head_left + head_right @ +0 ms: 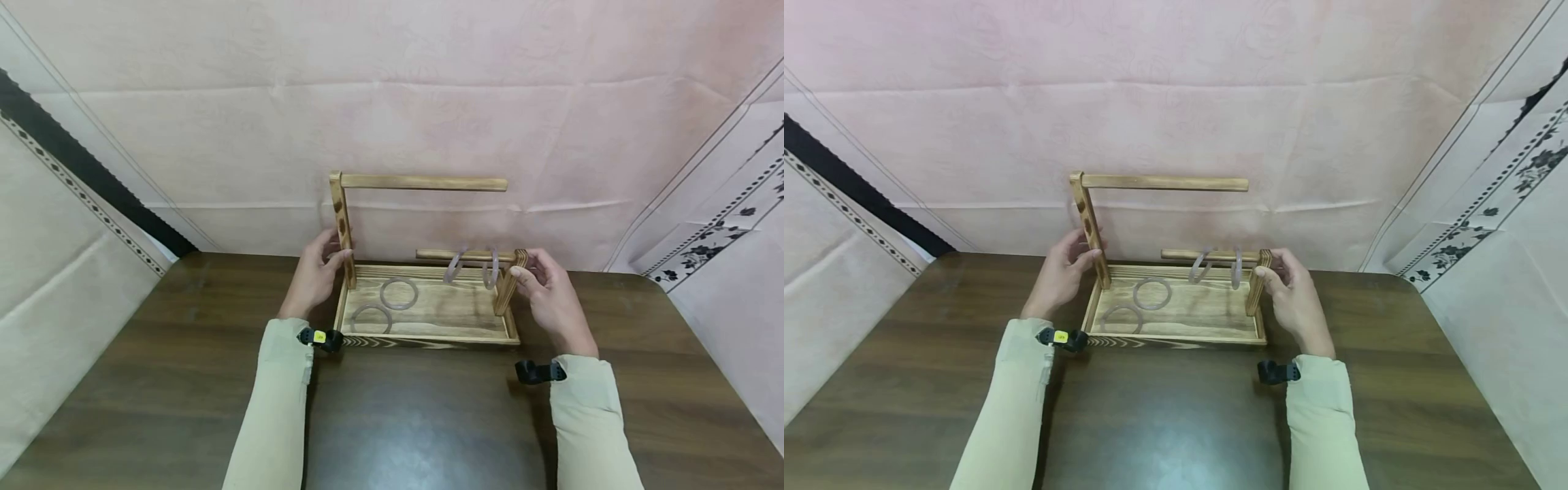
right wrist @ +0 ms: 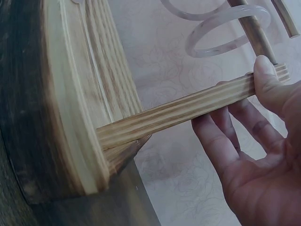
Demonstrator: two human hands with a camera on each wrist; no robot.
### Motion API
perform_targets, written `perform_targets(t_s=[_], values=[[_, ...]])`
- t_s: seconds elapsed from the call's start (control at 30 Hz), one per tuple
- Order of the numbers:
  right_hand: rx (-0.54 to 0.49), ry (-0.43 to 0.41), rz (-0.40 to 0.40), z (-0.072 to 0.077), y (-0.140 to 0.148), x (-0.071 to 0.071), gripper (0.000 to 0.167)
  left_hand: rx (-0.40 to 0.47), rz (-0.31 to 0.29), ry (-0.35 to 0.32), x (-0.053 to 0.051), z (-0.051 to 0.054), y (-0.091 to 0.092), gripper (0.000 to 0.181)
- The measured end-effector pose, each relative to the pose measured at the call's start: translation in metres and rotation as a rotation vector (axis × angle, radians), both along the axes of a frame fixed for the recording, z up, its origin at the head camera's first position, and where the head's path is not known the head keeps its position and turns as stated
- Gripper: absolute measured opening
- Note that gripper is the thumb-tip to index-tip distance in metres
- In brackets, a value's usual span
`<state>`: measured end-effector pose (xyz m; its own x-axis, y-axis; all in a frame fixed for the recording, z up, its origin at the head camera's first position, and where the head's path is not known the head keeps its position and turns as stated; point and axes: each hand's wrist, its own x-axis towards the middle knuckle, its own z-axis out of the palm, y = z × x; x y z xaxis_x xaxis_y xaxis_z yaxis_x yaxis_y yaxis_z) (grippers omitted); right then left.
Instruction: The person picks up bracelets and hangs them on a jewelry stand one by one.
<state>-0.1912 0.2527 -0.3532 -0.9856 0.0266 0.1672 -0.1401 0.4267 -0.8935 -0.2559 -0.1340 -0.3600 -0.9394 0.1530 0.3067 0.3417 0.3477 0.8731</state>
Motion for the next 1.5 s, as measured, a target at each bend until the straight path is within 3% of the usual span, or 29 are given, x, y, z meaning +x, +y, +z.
perform_targets(t_s=[0.33, 0.5, 0.67, 0.83, 1.0, 1.2, 1.5], values=[[-0.006, 0.067, -0.010, -0.003, -0.001, 0.002, 0.032, 0.010, -0.043, -0.042, 0.004, 0.002, -0.004, 0.045], [0.075, 0.066, -0.025, 0.002, -0.001, 0.005, 0.039, 0.003, -0.043, -0.054, 0.002, 0.001, -0.003, 0.043], [0.214, 0.127, -0.045, 0.014, -0.003, 0.010, 0.049, 0.013, -0.035, -0.056, 0.002, 0.001, -0.002, 0.039], [0.261, 0.237, -0.055, 0.028, -0.008, 0.014, 0.047, 0.002, -0.031, -0.045, 0.002, 0.001, -0.002, 0.036], [0.314, 0.292, -0.059, 0.042, -0.016, 0.020, 0.048, 0.011, -0.029, -0.050, 0.002, 0.002, 0.000, 0.037], [0.395, 0.364, -0.011, 0.053, -0.025, 0.024, 0.051, 0.008, -0.031, -0.040, 0.003, 0.003, 0.001, 0.037], [0.499, 0.382, 0.073, 0.061, -0.039, 0.027, 0.051, 0.003, -0.025, -0.049, 0.002, 0.001, 0.000, 0.036]])
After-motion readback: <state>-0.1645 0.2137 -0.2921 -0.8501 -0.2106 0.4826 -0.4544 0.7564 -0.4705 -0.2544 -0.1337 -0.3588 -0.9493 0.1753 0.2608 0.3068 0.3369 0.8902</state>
